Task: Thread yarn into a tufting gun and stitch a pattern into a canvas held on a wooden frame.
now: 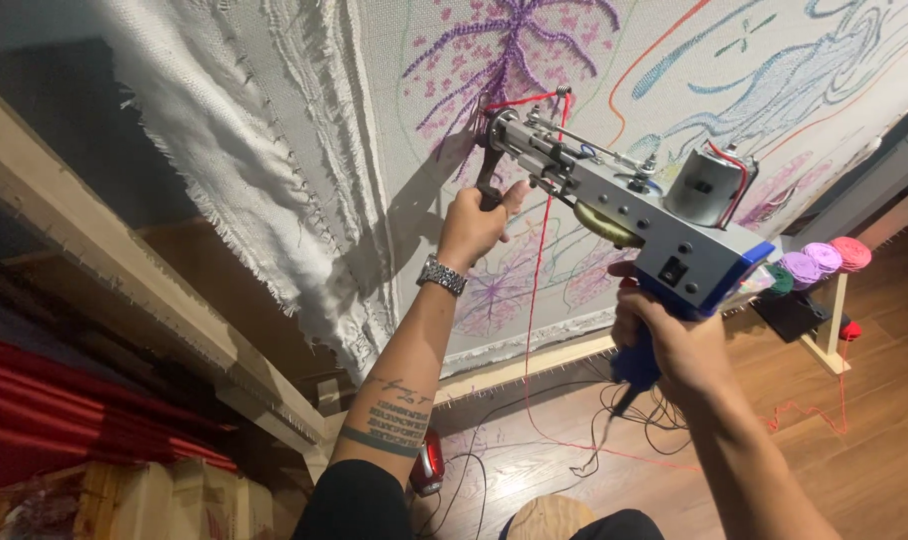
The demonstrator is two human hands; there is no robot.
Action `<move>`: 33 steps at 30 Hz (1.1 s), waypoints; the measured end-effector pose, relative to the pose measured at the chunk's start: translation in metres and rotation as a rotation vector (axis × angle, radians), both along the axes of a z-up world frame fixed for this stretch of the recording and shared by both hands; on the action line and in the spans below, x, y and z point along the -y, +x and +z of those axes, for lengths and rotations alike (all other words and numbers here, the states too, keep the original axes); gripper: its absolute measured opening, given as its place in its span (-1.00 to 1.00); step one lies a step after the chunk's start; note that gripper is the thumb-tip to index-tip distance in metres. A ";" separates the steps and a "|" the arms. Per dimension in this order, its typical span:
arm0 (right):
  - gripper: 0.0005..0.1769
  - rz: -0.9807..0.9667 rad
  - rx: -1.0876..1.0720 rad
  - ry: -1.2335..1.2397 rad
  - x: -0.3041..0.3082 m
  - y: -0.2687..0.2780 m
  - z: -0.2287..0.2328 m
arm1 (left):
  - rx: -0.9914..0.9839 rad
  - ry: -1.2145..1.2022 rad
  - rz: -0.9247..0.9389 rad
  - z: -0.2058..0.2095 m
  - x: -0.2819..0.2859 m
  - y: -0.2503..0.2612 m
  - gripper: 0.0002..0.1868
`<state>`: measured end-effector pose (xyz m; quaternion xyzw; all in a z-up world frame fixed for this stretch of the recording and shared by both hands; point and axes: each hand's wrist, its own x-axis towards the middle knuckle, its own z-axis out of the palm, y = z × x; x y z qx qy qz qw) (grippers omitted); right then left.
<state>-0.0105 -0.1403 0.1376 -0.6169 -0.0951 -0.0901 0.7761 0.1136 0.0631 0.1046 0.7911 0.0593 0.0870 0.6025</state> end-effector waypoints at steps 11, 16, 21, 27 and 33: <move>-0.80 0.026 0.037 -0.062 -0.032 0.005 -0.001 | 0.049 0.182 0.166 -0.010 -0.024 0.033 -0.51; -0.83 0.008 0.102 -0.170 -0.040 0.012 -0.001 | 0.111 0.220 0.192 -0.006 -0.025 0.030 -0.49; -0.82 0.003 0.079 -0.229 -0.036 0.023 -0.005 | 0.074 0.199 0.140 0.012 -0.023 0.025 -0.40; -0.84 -0.022 0.115 -0.383 -0.024 0.032 0.001 | -0.014 0.118 0.136 -0.010 -0.018 0.051 -0.17; -0.81 -0.185 0.318 -1.020 -0.013 0.042 0.025 | 0.357 0.180 0.312 -0.020 0.001 0.059 -0.39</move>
